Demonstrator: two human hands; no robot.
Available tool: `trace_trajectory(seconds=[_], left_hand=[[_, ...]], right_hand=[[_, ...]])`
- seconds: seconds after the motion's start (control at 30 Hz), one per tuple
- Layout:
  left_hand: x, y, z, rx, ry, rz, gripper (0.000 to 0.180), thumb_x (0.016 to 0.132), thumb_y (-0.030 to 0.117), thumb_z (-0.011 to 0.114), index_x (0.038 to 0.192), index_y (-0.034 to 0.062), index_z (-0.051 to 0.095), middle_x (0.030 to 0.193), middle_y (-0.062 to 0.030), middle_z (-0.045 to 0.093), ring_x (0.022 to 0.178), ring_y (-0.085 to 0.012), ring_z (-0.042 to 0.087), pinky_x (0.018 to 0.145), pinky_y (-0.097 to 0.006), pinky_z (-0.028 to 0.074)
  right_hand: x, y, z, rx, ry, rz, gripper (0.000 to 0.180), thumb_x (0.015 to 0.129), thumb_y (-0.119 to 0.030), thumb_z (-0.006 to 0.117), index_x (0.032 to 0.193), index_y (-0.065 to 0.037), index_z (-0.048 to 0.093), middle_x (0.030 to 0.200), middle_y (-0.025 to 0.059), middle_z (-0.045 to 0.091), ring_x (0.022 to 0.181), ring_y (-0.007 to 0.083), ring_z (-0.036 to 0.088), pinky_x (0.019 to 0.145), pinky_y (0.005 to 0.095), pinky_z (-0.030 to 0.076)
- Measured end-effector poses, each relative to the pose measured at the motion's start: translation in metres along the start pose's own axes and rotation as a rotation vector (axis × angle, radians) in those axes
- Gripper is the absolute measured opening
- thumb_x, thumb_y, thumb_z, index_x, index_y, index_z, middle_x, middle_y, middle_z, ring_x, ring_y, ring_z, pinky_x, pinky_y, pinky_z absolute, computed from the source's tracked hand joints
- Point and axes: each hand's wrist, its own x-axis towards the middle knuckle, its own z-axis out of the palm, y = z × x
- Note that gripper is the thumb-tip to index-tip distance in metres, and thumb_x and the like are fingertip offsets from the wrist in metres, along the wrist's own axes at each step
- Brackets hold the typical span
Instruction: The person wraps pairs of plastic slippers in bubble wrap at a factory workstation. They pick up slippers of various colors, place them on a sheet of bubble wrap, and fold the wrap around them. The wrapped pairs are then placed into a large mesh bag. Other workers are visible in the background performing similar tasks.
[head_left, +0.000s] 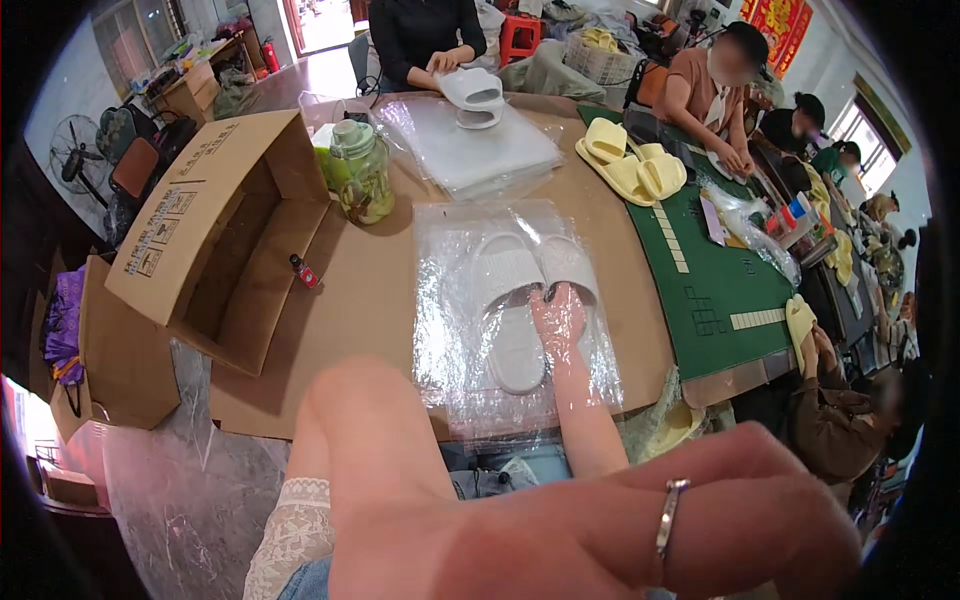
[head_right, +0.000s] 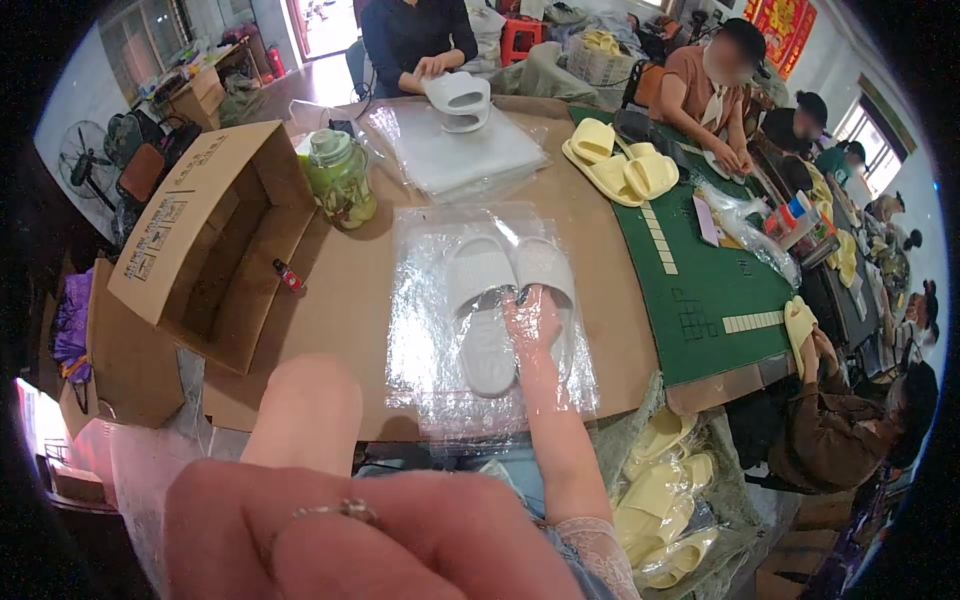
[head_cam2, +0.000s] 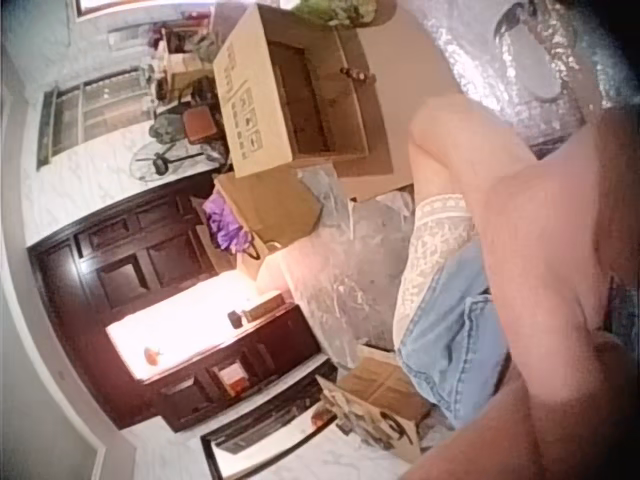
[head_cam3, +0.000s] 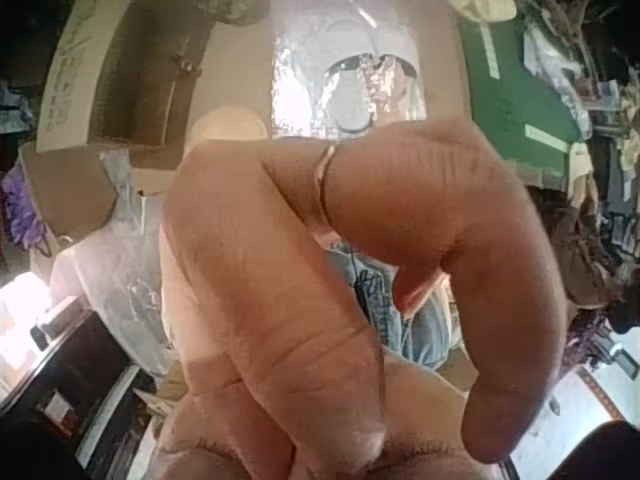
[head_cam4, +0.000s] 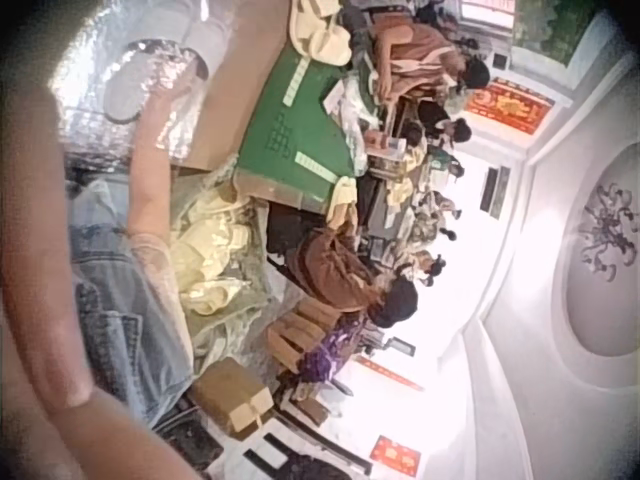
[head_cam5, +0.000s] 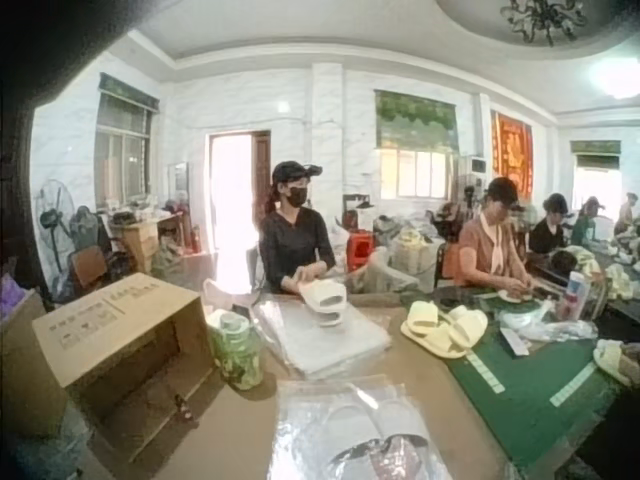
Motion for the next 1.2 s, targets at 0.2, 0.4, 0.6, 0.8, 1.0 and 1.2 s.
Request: trace_trajectory(seconds=[0.2, 0.4, 0.6, 0.8, 1.0, 1.2], left_hand=[[0.003, 0.006, -0.007, -0.021, -0.009, -0.024, 0.021, 0.087, 0.027, 0.072, 0.090, 0.0071, 0.066, 0.126, -0.0199, 0.054, 0.110, -0.0259, 0.050, 0.099, -0.036, 0.036], [0.006, 0.018, -0.016, 0.098, 0.042, -0.035, 0.022, 0.087, 0.028, 0.073, 0.088, 0.0080, 0.065, 0.125, -0.0197, 0.054, 0.108, -0.0252, 0.050, 0.098, -0.036, 0.036], [0.004, 0.035, -0.036, 0.529, 0.288, -0.169, 0.023, 0.087, 0.030, 0.073, 0.086, 0.0089, 0.065, 0.124, -0.0195, 0.055, 0.106, -0.0245, 0.051, 0.097, -0.035, 0.037], [-0.040, -0.004, -0.131, 0.998, 0.473, -0.449, 0.024, 0.085, 0.021, 0.074, 0.099, 0.0035, 0.067, 0.132, -0.0179, 0.053, 0.122, -0.0276, 0.049, 0.105, -0.042, 0.036], [-0.130, -0.045, -0.232, 2.064, 0.361, -0.354, 0.052, 0.077, 0.036, 0.081, 0.119, 0.0086, 0.065, 0.144, -0.0200, 0.047, 0.134, -0.0399, 0.041, 0.109, -0.049, 0.036], [-0.192, -0.058, -0.268, 1.992, 0.369, -0.541, 0.081, 0.073, 0.041, 0.082, 0.143, 0.0132, 0.052, 0.156, -0.0223, 0.033, 0.144, -0.0433, 0.029, 0.116, -0.053, 0.029]], right_hand=[[0.003, 0.029, 0.010, -0.022, 0.028, 0.004, 0.053, 0.082, -0.046, 0.071, 0.112, -0.004, 0.060, 0.106, 0.0203, 0.066, 0.100, 0.0399, 0.065, 0.084, 0.0516, 0.052], [0.004, 0.032, 0.013, -0.014, 0.046, 0.008, 0.051, 0.080, -0.042, 0.073, 0.110, -0.003, 0.061, 0.105, 0.0207, 0.066, 0.099, 0.0409, 0.065, 0.083, 0.0510, 0.052], [0.004, 0.038, 0.029, 0.066, 0.123, -0.026, 0.047, 0.078, -0.039, 0.075, 0.107, -0.004, 0.062, 0.102, 0.0199, 0.066, 0.094, 0.0408, 0.065, 0.083, 0.0500, 0.052], [-0.004, 0.043, 0.017, 0.177, 0.125, -0.023, 0.038, 0.078, -0.034, 0.074, 0.101, -0.005, 0.064, 0.097, 0.0183, 0.067, 0.090, 0.0380, 0.066, 0.079, 0.0481, 0.052], [-0.003, 0.025, 0.010, 0.155, 0.128, -0.088, 0.035, 0.076, -0.032, 0.075, 0.095, -0.004, 0.066, 0.090, 0.0181, 0.068, 0.090, 0.0364, 0.067, 0.079, 0.0476, 0.053], [-0.005, 0.011, -0.006, -0.073, 0.014, -0.020, 0.044, 0.077, -0.038, 0.077, 0.101, -0.003, 0.065, 0.095, 0.0176, 0.068, 0.093, 0.0351, 0.067, 0.080, 0.0471, 0.054]])
